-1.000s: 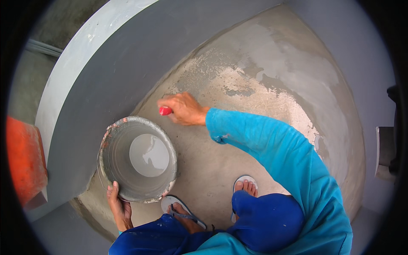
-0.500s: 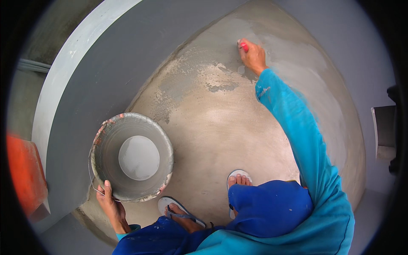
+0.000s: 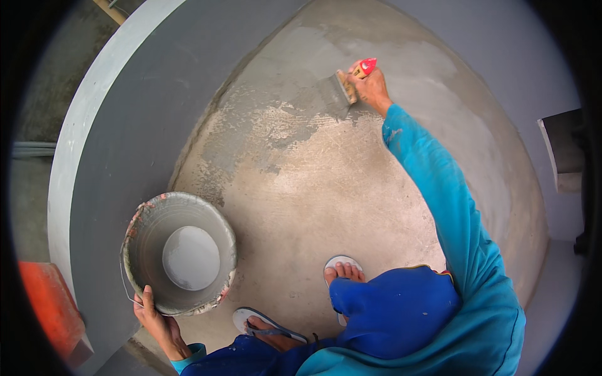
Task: The person pours a gray liquid from a bucket onto a concrete floor and spreads it with a trowel. They repeatedly pour and smooth the material across the floor surface, working in sections to create an even layer.
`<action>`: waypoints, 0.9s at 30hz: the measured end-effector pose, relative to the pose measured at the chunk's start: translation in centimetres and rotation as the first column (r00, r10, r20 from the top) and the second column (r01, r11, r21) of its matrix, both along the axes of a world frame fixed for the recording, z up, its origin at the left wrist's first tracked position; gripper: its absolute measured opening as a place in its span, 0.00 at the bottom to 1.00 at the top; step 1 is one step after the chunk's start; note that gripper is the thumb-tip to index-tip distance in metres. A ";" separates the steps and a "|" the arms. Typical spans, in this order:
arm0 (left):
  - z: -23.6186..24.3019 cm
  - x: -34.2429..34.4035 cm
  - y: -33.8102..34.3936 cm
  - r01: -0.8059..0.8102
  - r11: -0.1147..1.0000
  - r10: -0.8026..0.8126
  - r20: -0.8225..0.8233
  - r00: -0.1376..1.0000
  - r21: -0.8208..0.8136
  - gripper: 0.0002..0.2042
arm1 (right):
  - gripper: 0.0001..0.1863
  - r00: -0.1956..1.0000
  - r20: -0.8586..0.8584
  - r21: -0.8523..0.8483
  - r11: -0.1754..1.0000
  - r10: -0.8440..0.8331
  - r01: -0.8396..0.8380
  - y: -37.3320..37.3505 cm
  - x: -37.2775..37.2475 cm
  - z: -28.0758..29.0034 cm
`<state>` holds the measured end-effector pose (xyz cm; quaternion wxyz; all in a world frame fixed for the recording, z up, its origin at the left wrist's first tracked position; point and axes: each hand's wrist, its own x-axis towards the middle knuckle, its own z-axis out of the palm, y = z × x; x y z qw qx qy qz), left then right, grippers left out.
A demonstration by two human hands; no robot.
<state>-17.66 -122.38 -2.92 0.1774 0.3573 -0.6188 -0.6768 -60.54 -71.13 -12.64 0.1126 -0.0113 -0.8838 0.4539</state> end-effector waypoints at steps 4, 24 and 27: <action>0.6 -1.2 0.5 0.008 1.000 -0.009 -0.004 1.000 -0.008 0.12 | 0.08 0.979 -0.194 0.562 0.826 0.070 0.053 3.4 -3.1 -0.1; 8.0 1.0 4.3 0.061 0.929 -0.060 0.014 0.998 -0.365 0.12 | 0.12 0.991 -0.060 0.060 0.992 0.119 -0.115 -9.6 4.9 0.4; 8.0 -1.5 5.6 0.252 0.816 -0.204 0.149 0.968 -0.521 0.07 | 0.10 0.976 -0.071 0.004 0.979 0.204 -0.204 -7.1 10.2 2.9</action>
